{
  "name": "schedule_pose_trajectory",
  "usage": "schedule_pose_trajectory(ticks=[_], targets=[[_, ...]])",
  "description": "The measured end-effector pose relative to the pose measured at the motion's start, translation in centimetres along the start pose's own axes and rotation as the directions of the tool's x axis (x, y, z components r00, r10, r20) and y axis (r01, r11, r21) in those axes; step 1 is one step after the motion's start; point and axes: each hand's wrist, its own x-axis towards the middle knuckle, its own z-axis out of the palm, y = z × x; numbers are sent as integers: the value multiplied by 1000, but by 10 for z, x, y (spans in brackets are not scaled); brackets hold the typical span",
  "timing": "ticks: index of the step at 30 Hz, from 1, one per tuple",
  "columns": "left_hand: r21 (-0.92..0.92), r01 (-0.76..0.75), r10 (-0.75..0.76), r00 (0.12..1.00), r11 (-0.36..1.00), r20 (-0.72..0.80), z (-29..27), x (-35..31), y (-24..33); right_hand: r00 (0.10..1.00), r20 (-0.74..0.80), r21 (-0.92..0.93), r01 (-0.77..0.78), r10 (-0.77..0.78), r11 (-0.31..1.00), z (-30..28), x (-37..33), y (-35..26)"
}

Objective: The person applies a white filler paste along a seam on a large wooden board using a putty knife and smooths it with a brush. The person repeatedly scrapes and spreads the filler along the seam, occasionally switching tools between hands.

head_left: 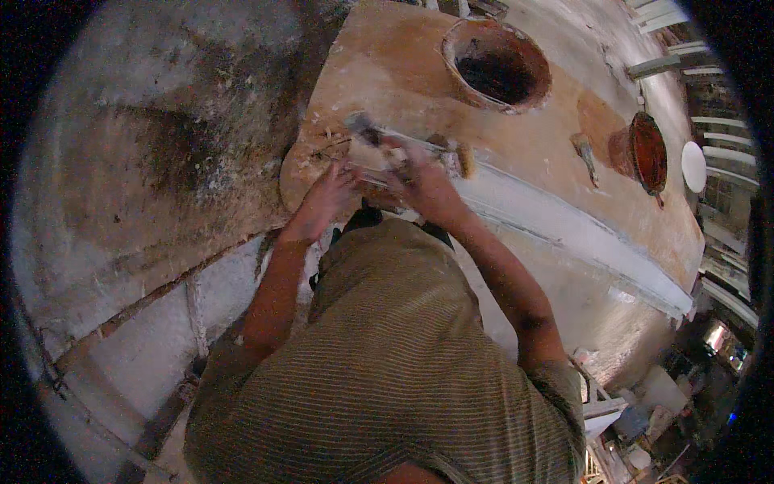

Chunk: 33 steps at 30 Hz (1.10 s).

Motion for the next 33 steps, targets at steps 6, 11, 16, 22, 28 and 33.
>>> schedule_pose_trajectory(ticks=[6, 11, 16, 22, 28, 33], targets=[[-87, -252, 239, 961, 964, -140, 19, 29, -7, 989, -46, -348, 115, -139, 930, -9, -16, 17], [288, -188, 254, 944, 939, -212, -13, 9, 18, 982, -13, -593, 146, -191, 792, -3, -25, 101], [771, -318, 498, 867, 552, 1, -91, 35, 32, 957, -289, -346, -90, -14, 934, -14, 9, 32], [756, -402, 400, 894, 516, 203, -116, 76, 66, 940, -339, 50, 59, -39, 997, 69, 84, 3], [766, -638, 178, 747, -80, 641, -93, 112, 106, 565, -682, 369, -284, 465, 885, -6, -28, 62], [601, -696, -23, 660, -393, 751, -82, 144, 107, 243, -887, 222, -518, 392, 826, -62, -165, 82]])
